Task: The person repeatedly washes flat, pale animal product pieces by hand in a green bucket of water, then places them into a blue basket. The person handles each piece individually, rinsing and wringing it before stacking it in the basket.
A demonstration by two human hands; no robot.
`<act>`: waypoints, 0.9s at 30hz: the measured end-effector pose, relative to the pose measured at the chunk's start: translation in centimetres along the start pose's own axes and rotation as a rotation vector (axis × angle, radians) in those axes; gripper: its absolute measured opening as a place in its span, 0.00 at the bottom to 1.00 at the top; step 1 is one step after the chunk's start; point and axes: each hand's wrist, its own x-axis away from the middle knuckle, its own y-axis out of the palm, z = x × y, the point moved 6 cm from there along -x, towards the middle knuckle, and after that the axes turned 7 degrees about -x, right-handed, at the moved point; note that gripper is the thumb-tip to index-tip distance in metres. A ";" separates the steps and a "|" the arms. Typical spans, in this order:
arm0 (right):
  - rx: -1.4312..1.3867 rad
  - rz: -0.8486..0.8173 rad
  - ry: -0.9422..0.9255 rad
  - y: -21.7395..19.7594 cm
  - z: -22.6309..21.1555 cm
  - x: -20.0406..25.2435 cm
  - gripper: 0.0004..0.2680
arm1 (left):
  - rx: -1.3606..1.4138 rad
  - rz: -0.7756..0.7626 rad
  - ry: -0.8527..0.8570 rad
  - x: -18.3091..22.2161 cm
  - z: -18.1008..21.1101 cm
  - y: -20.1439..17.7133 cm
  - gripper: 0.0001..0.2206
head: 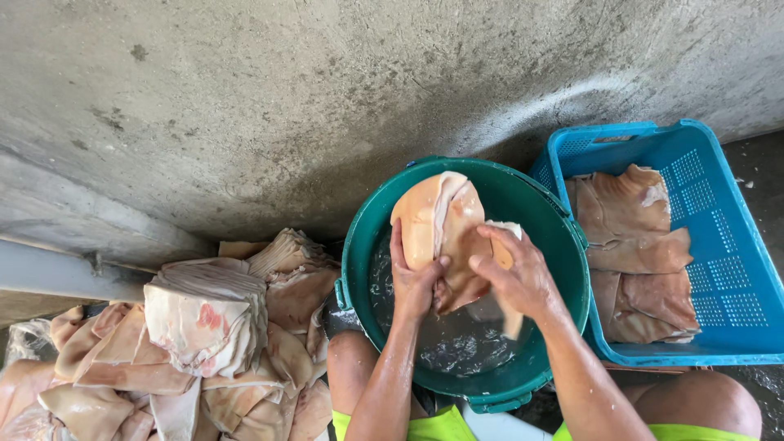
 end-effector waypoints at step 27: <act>-0.016 0.145 0.141 3.8 6.6 3.5 0.16 | -0.427 0.220 0.461 2.0 -2.7 -0.3 0.42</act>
